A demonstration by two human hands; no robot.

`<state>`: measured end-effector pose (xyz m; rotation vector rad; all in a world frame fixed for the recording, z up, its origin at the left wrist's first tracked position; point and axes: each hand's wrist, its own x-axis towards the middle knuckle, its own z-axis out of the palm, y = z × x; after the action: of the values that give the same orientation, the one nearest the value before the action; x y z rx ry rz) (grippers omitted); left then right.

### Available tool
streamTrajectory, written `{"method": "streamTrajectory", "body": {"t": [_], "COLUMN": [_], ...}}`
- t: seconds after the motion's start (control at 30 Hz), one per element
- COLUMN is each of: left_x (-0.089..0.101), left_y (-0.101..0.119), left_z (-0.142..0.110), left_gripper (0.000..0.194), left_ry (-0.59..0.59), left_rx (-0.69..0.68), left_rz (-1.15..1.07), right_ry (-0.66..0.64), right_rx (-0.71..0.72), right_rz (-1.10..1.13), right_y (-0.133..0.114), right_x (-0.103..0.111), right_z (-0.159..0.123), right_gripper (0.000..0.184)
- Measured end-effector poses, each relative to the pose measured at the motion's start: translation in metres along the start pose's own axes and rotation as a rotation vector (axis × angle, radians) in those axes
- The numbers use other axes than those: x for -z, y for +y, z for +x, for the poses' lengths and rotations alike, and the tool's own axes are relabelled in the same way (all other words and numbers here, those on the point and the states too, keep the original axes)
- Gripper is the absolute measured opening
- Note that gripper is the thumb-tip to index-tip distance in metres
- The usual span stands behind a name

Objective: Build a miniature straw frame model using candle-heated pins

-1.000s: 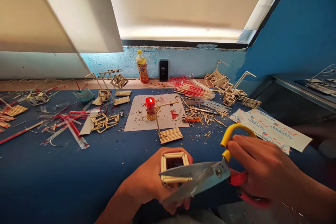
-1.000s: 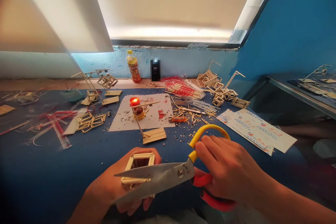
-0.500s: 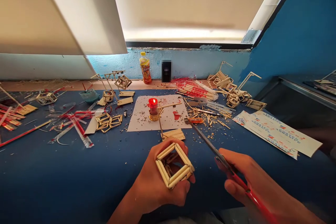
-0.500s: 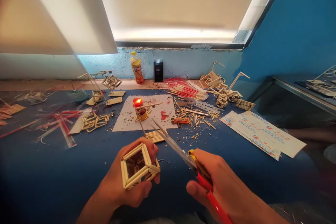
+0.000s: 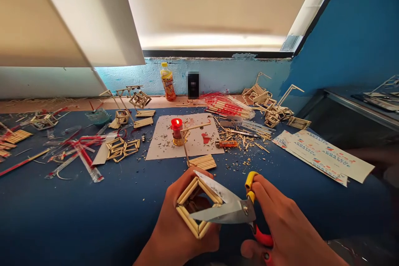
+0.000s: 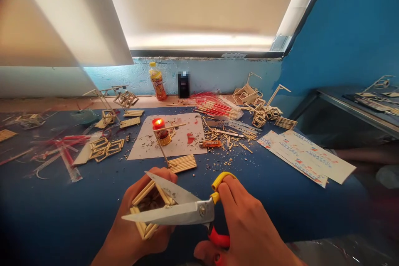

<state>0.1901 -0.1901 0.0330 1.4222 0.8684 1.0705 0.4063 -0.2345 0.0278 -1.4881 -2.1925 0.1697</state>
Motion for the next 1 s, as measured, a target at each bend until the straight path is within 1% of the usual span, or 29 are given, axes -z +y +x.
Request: {"method": "streamTrajectory", "body": {"t": [0.13, 0.2, 0.27, 0.37, 0.43, 0.5, 0.53, 0.57, 0.6, 0.67, 0.7, 0.77, 0.8, 0.87, 0.93, 1.0], "left_x": [0.000, -0.002, -0.005, -0.012, -0.013, -0.011, -0.008, -0.005, -0.001, 0.004, 0.006, 0.007, 0.007, 0.006, 0.006, 0.006], "left_y": [0.002, 0.003, 0.002, -0.004, -0.008, -0.010, -0.009, -0.009, -0.008, -0.006, -0.006, -0.005, -0.005, -0.004, -0.004, -0.005], "left_z": [-0.001, -0.001, -0.001, -0.002, -0.002, -0.002, -0.002, -0.002, -0.002, -0.002, -0.002, -0.001, 0.000, 0.001, 0.001, 0.001], "left_gripper": [0.042, 0.040, 0.038, 0.035, 0.037, 0.041, 0.042, 0.043, 0.044, 0.049, 0.053, 0.058, 0.057, 0.054, 0.054, 0.059], "left_ry": [0.009, 0.035, 0.059, 0.014, 0.014, 0.085, 0.095, 0.066, 0.006, -0.154, -0.210, -0.255, -0.251, -0.221, -0.199, -0.196], "left_rx": [-0.043, -0.061, -0.040, 0.032, 0.068, 0.087, 0.100, 0.114, 0.128, 0.138, 0.129, 0.117, 0.126, 0.172, 0.223, 0.250], "left_rz": [0.068, 0.078, 0.065, 0.011, -0.032, -0.117, -0.185, -0.270, -0.365, -0.549, -0.624, -0.707, -0.722, -0.720, -0.711, -0.716], "right_ry": [0.032, 0.054, 0.095, 0.178, 0.198, 0.195, 0.199, 0.205, 0.210, 0.195, 0.175, 0.074, -0.006, -0.155, -0.238, -0.267], "right_rx": [0.048, 0.072, 0.089, 0.149, 0.155, 0.089, 0.044, 0.003, -0.032, -0.112, -0.176, -0.325, -0.412, -0.542, -0.594, -0.619], "right_rz": [-0.013, -0.023, -0.052, -0.058, -0.017, 0.034, 0.053, 0.061, 0.054, -0.033, -0.096, -0.217, -0.250, -0.253, -0.233, -0.228], "right_y": [0.002, 0.005, 0.009, 0.014, 0.016, 0.022, 0.027, 0.033, 0.041, 0.063, 0.075, 0.102, 0.115, 0.138, 0.154, 0.164], "right_x": [-0.004, -0.007, -0.011, -0.020, -0.025, -0.027, -0.026, -0.023, -0.019, -0.008, -0.001, 0.010, 0.014, 0.018, 0.019, 0.017], "right_z": [-0.001, -0.002, -0.003, -0.005, -0.004, -0.001, 0.001, 0.003, 0.006, 0.010, 0.011, 0.012, 0.011, 0.008, 0.005, 0.000], "right_gripper": [0.053, 0.050, 0.043, 0.025, 0.028, 0.035, 0.038, 0.039, 0.040, 0.044, 0.047, 0.049, 0.046, 0.042, 0.042, 0.045]}}
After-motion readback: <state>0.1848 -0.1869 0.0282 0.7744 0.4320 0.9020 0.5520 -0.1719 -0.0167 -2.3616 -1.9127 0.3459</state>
